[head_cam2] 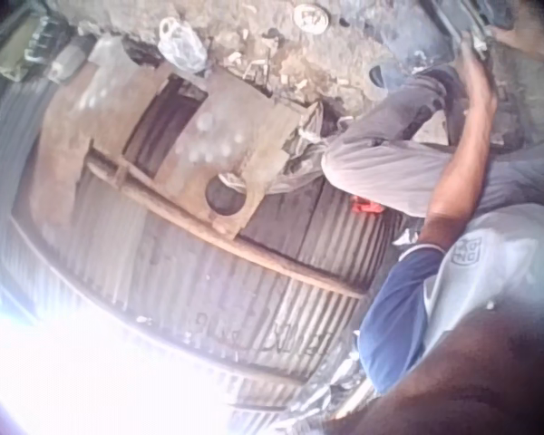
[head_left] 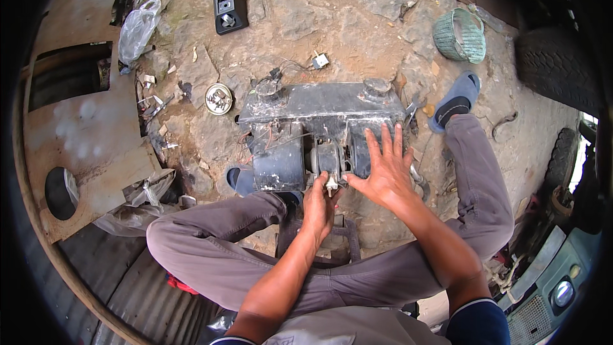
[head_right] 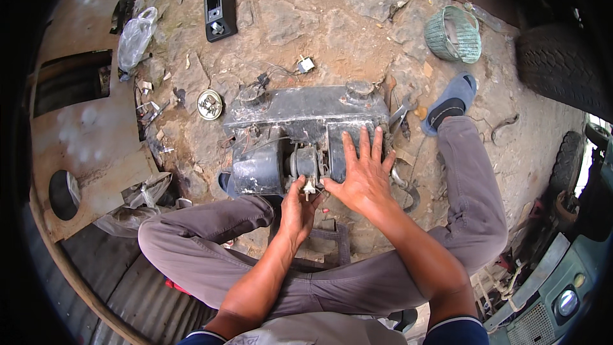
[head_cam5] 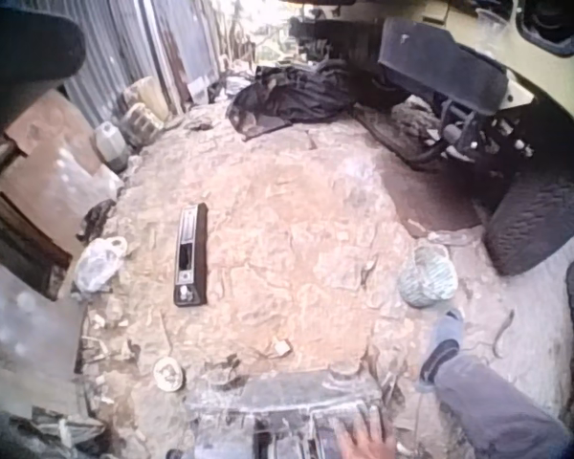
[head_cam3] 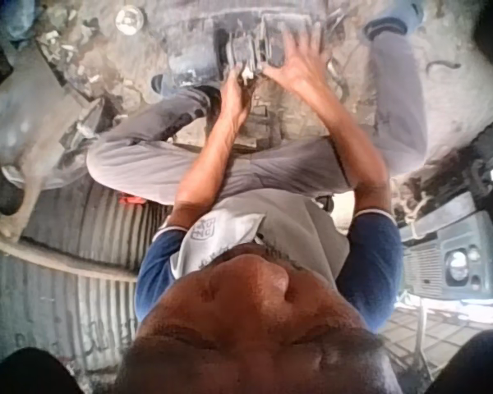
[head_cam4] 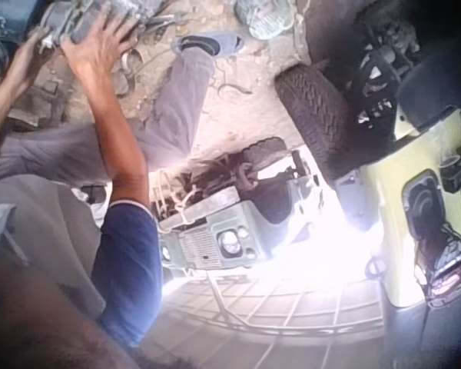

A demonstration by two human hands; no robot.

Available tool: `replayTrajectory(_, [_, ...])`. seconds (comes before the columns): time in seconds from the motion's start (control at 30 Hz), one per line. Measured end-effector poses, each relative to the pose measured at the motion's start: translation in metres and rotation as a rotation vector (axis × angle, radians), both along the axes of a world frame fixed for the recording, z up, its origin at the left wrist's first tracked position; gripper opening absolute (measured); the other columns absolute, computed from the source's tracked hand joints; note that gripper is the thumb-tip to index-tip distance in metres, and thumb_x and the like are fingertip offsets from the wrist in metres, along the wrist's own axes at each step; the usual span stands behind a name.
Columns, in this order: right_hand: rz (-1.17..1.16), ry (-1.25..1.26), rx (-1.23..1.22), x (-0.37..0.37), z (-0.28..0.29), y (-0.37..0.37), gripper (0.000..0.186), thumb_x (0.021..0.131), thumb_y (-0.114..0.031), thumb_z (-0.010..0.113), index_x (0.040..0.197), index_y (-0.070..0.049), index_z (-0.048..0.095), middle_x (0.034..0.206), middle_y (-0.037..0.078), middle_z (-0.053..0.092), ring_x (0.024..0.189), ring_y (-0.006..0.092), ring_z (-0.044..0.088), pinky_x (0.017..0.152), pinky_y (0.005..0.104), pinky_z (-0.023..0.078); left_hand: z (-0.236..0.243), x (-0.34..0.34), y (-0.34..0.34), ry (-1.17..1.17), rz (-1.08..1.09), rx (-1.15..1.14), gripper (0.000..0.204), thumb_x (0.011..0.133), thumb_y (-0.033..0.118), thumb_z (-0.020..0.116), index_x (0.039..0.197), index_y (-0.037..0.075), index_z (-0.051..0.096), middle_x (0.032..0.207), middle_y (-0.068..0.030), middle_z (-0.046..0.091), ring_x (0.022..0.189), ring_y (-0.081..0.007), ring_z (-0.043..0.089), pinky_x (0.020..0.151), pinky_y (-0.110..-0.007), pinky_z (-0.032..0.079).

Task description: The person disassembles and wipes an automotive blower motor housing while sitting on the ground, using a screwdriver to remove screws and a cloth to clean a detached hose.

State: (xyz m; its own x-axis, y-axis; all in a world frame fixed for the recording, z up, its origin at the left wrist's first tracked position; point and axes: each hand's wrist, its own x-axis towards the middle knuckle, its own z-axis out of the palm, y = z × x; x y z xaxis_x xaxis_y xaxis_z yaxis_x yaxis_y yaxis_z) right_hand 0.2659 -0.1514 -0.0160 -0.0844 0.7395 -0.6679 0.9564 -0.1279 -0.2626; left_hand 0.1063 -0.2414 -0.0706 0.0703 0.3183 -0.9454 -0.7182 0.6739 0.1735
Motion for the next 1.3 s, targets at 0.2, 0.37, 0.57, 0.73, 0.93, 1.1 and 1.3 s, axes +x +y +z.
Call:
replayTrajectory(0.2, [0.012,-0.007,0.092,0.0,-0.013,-0.003,0.099,0.075,-0.049,0.077,0.154,-0.006,0.037,0.16,0.028,0.025,0.151,0.0482,0.014,0.111,0.0739,0.019,0.001,0.008,0.021,0.03,0.092,-0.112,0.028,0.095,0.031,0.073,0.105,0.006,0.066,0.1,-0.0029,0.067,0.093,-0.0135,0.062,0.088,-0.032,0.05])
replayTrajectory(0.37, [0.019,0.023,0.107,-0.003,-0.017,0.0,0.096,0.073,-0.043,0.077,0.153,-0.007,0.039,0.16,0.027,0.027,0.15,0.0455,0.017,0.11,0.0714,0.021,0.001,0.007,0.021,0.011,0.097,-0.13,0.024,0.087,0.021,0.08,0.103,0.007,0.068,0.098,-0.0007,0.067,0.091,-0.0119,0.06,0.083,-0.03,0.046])
replayTrajectory(0.57, [0.044,0.026,0.082,-0.003,-0.011,0.006,0.095,0.072,-0.041,0.079,0.152,-0.008,0.04,0.159,0.024,0.029,0.151,0.0416,0.018,0.11,0.0675,0.021,0.009,0.006,0.017,0.014,0.062,-0.174,0.026,0.087,0.016,0.078,0.105,0.003,0.064,0.103,-0.0044,0.064,0.096,-0.0137,0.058,0.085,-0.033,0.047])
replayTrajectory(0.73, [0.07,0.107,0.077,0.003,-0.005,0.008,0.087,0.081,-0.051,0.074,0.15,-0.006,0.043,0.157,0.028,0.031,0.15,0.045,0.02,0.109,0.071,0.021,0.014,0.008,0.018,0.02,0.072,-0.14,0.022,0.088,0.018,0.077,0.101,0.004,0.067,0.095,-0.003,0.064,0.084,-0.0131,0.058,0.073,-0.029,0.047])
replayTrajectory(0.93, [0.017,0.183,0.021,0.01,0.007,0.024,0.073,0.094,-0.055,0.062,0.145,-0.003,0.05,0.152,0.028,0.039,0.148,0.0449,0.026,0.112,0.0644,0.024,0.012,0.011,0.016,-0.01,0.049,-0.072,0.019,0.089,0.02,0.076,0.102,0.009,0.068,0.098,0.0018,0.066,0.089,-0.0086,0.057,0.078,-0.027,0.042])
replayTrajectory(1.1, [0.072,0.12,0.055,0.01,0.004,0.018,0.066,0.096,-0.048,0.061,0.143,-0.003,0.051,0.152,0.027,0.04,0.147,0.0439,0.027,0.114,0.0606,0.025,0.013,0.017,0.016,0.034,0.046,-0.083,0.025,0.088,0.019,0.077,0.105,0.002,0.067,0.105,-0.0031,0.066,0.097,-0.013,0.058,0.088,-0.033,0.047])
replayTrajectory(1.3, [0.247,0.229,0.119,0.009,0.023,0.02,0.055,0.09,-0.032,0.068,0.136,-0.003,0.057,0.153,0.026,0.039,0.149,0.0445,0.024,0.115,0.0601,0.025,0.008,0.022,0.014,0.105,-0.017,-0.006,0.028,0.092,0.024,0.071,0.104,-0.002,0.068,0.099,-0.0068,0.067,0.089,-0.0149,0.061,0.081,-0.032,0.048])
